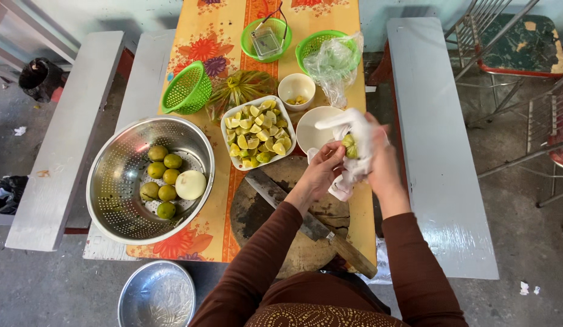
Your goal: The person wipes a lime with a cloth, cuts several limes into pieces using a large knife on a wooden board, and then places the lime pieces into a plastic bag, which is subsequently tied and moved aside.
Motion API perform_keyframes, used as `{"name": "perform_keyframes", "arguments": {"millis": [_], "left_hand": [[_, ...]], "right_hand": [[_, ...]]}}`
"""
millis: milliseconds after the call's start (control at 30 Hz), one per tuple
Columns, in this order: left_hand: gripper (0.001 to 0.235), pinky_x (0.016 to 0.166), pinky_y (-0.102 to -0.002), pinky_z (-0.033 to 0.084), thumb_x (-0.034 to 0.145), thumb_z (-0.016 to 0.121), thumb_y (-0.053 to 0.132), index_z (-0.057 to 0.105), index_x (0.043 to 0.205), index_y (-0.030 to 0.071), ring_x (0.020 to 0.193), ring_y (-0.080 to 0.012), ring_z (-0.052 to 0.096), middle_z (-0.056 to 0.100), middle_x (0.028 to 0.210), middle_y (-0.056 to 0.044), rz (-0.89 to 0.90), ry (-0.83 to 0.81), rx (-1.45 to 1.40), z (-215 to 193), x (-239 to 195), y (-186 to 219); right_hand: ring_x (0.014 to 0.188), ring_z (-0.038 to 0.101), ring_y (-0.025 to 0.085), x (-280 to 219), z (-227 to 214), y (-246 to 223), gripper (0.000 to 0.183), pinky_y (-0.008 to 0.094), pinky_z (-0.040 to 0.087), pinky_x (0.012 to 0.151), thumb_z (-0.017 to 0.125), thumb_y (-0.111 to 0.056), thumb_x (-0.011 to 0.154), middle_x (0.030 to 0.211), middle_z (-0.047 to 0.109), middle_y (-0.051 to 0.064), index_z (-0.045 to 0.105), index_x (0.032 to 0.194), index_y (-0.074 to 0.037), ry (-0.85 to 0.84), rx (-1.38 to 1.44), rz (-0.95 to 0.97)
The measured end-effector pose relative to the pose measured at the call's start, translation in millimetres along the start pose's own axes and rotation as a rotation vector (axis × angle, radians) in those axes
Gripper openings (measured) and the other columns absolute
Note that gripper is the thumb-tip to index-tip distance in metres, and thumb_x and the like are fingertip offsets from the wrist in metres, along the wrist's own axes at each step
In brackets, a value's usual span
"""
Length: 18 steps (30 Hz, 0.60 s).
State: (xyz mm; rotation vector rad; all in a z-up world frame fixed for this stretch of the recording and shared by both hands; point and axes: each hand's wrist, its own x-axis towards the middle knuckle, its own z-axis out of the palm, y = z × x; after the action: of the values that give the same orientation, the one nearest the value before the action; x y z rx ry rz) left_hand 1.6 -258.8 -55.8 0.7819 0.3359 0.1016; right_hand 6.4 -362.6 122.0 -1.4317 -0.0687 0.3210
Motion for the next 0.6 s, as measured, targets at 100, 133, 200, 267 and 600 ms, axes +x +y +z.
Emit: {"name": "perform_keyframes", "arguments": {"millis": [100,133,200,267,600], "left_hand": [[0.030,0.074,-0.021,0.057,0.095,0.073,0.037,0.066,0.117,0.018,0.083,-0.0074,0.067,0.065,0.096,0.006,-0.027,0.007,0.093,-14.4,12.9,-1.3],[0.030,0.074,-0.021,0.057,0.095,0.073,0.037,0.066,0.117,0.018,0.083,-0.0074,0.067,0.065,0.096,0.006,-0.031,0.006,0.094,-13.6,12.4,-3.1],[0.029,0.068,-0.020,0.058,0.095,0.072,0.039,0.068,0.115,0.018,0.077,-0.0077,0.067,0.063,0.089,0.005,-0.088,0.014,0.109,-12.1,12.3,-5.2],[0.033,0.067,-0.021,0.058,0.095,0.073,0.037,0.063,0.119,0.018,0.075,-0.0093,0.067,0.061,0.087,0.003,-0.084,0.044,0.087,2.6,-3.9,8.2],[0.058,0.095,-0.047,0.053,0.106,0.051,0.052,0.052,0.143,0.007,0.111,-0.0285,0.062,0.059,0.132,-0.017,-0.143,0.158,0.209,15.8,-20.2,22.0]], "right_hand": [[0.126,0.053,0.017,40.4,-26.5,67.2,0.029,0.039,0.036,0.113,0.057,-0.032,0.105,0.124,0.063,0.006,0.066,0.127,-0.015,-0.106,-0.280,-0.389],[0.126,0.053,0.017,45.7,-25.6,75.3,0.029,0.039,0.036,0.113,0.057,-0.032,0.105,0.124,0.063,0.006,0.066,0.127,-0.015,-0.103,-0.280,-0.387],[0.097,0.060,0.015,56.9,-22.6,90.7,0.022,0.035,0.044,0.095,0.065,-0.032,0.105,0.092,0.061,0.005,0.068,0.100,-0.011,0.081,-0.324,-0.463],[0.094,0.054,0.012,43.7,-10.8,78.4,0.025,0.033,0.044,0.092,0.063,-0.034,0.106,0.088,0.059,0.001,0.066,0.097,-0.011,0.151,-0.246,-0.402],[0.116,0.059,0.036,40.6,1.2,104.4,0.029,0.045,0.044,0.103,0.057,-0.030,0.104,0.123,0.066,0.012,0.065,0.125,-0.011,0.042,-0.427,-0.668]]}}
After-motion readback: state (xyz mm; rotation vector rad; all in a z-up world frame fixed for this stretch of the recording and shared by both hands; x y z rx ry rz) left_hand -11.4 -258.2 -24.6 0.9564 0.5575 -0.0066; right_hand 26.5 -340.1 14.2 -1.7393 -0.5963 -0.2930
